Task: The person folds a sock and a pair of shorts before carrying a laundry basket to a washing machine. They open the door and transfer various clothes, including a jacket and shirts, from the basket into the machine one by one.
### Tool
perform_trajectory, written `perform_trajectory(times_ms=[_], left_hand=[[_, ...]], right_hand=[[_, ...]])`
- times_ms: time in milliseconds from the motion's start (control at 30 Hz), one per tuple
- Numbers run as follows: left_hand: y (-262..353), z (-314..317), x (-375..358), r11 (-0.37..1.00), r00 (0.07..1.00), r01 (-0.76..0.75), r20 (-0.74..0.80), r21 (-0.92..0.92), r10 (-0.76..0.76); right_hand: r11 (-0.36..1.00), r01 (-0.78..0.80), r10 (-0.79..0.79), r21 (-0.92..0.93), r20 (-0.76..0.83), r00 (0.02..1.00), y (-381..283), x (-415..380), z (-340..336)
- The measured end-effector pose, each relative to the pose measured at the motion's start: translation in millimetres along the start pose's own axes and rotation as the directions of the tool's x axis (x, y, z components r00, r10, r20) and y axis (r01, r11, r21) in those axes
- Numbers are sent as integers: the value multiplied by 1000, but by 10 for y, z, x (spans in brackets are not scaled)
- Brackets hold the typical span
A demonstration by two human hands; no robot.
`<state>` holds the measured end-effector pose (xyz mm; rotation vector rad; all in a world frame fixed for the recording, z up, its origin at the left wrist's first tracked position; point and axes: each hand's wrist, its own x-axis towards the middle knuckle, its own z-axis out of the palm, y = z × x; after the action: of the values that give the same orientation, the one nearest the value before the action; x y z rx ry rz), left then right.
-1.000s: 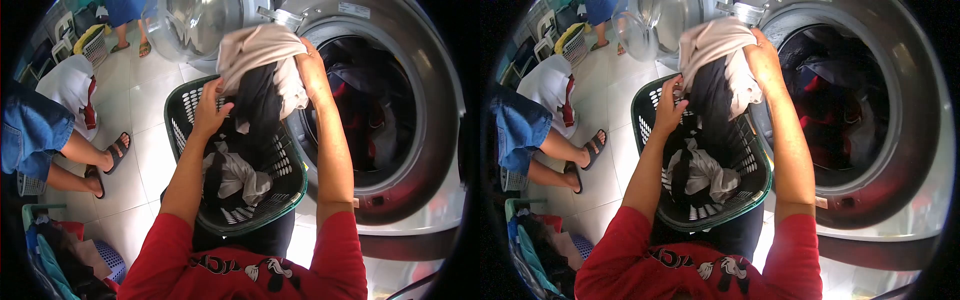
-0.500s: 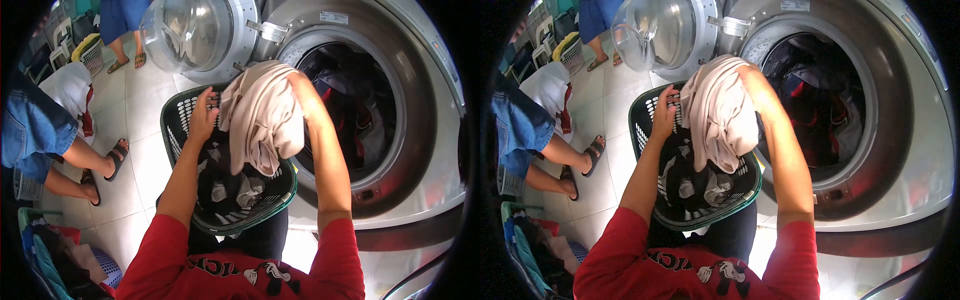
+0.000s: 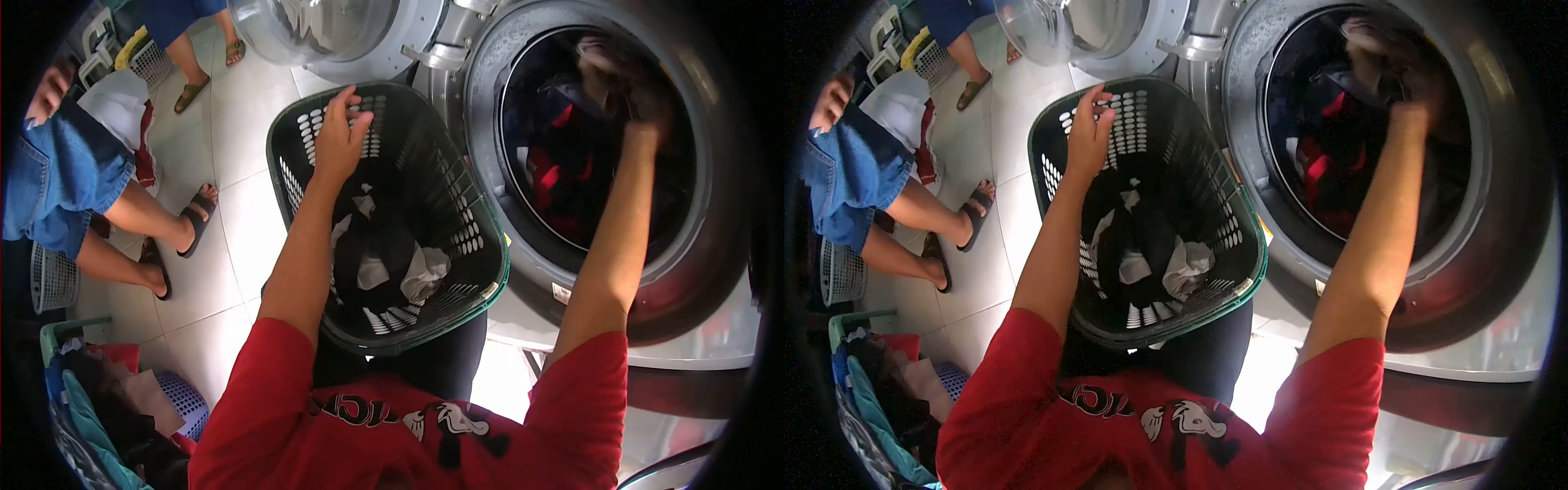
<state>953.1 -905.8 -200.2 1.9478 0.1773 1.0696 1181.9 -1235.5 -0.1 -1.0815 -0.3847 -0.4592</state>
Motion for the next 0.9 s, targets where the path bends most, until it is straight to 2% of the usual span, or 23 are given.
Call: perform_trajectory(times_ms=[33, 67, 100, 133, 167, 200, 233, 267, 300, 333, 367, 400, 433, 467, 500, 533, 600, 633, 700, 733, 800, 833, 900], left_hand=[[-25, 15, 20, 1000, 1000, -17, -9, 5, 17], [-42, 25, 42, 999, 999, -39, -20, 12, 39], [-45, 31, 55, 999, 999, -29, -13, 17, 30], [-42, 37, 65, 999, 999, -41, -19, 19, 41], [-47, 41, 61, 999, 999, -47, -21, 24, 48], [-57, 47, 64, 995, 997, -72, -22, 68, 73], [-59, 51, 46, 996, 998, -62, -3, 71, 62], [-58, 52, 44, 995, 999, -52, 5, 87, 51], [-44, 46, 57, 994, 999, -45, 10, 101, 44], [-31, 47, 55, 993, 999, -41, 11, 110, 40], [-32, 45, 55, 990, 999, -46, 15, 133, 44], [-35, 44, 57, 989, 999, -41, 23, 143, 38], [-29, 42, 63, 988, 999, -38, 29, 152, 34], [-9, 36, 67, 983, 999, -40, 31, 179, 35], [-36, 43, 79, 975, 998, -55, 35, 213, 49], [-27, 61, 82, 977, 998, -43, 50, 208, 33], [-19, 83, 77, 979, 997, -38, 73, 201, 23], [-8, 89, 75, 978, 996, -35, 85, 206, 18], [-2, 98, 76, 977, 995, -38, 96, 209, 18], [-12, 99, 74, 976, 994, -27, 107, 216, 4], [-28, 93, 62, 980, 994, -3, 106, 200, -18], [-43, 95, 65, 980, 994, -8, 110, 197, -14], [-81, 87, 60, 974, 993, -26, 118, 223, -1]], right_hand=[[994, 105, -106, -25, -64, 992, 202, -107, 94], [972, -30, 2, -232, -122, 993, 239, -418, 197], [946, 188, -188, -264, 23, 982, 454, -714, 311], [924, 300, -210, -238, 341, 916, 707, -946, 340], [945, 105, 77, -309, 524, 848, 713, -1386, 480], [944, -141, 315, -299, 682, 661, 917, -1664, 509], [899, -300, 431, -320, 768, 474, 1078, -1988, 552], [785, -452, 567, -423, 784, 252, 1256, -2257, 620], [688, -446, 628, -573, 778, -32, 1347, -2525, 663], [541, -468, 639, -698, 704, -311, 1450, -2787, 652], [443, -312, 620, -840, 539, -570, 1456, -2979, 674], [326, -47, 608, -944, 248, -754, 1707, -3204, 620], [320, 565, 746, -761, -166, -645, 1783, -3431, 623], [354, 759, 868, -547, -111, -484, 1775, -3467, 536], [311, 902, 945, -298, -3, -327, 1755, -3478, 448], [311, 900, 944, -305, -9, -330, 1790, -3424, 335], [221, 872, 931, -437, -171, -322, 1845, -3279, 179], [214, 871, 933, -441, -171, -316, 1862, -3278, 139], [190, 828, 864, -527, -310, -395, 1694, -3212, 224], [185, 828, 868, -529, -307, -391, 1830, -3296, 182], [376, 858, 883, -350, -147, -447, 2213, -3569, 39], [372, 858, 884, -355, -146, -444, 2197, -3553, 69], [389, 779, 905, -492, 45, -423, 2097, -3464, 156]])
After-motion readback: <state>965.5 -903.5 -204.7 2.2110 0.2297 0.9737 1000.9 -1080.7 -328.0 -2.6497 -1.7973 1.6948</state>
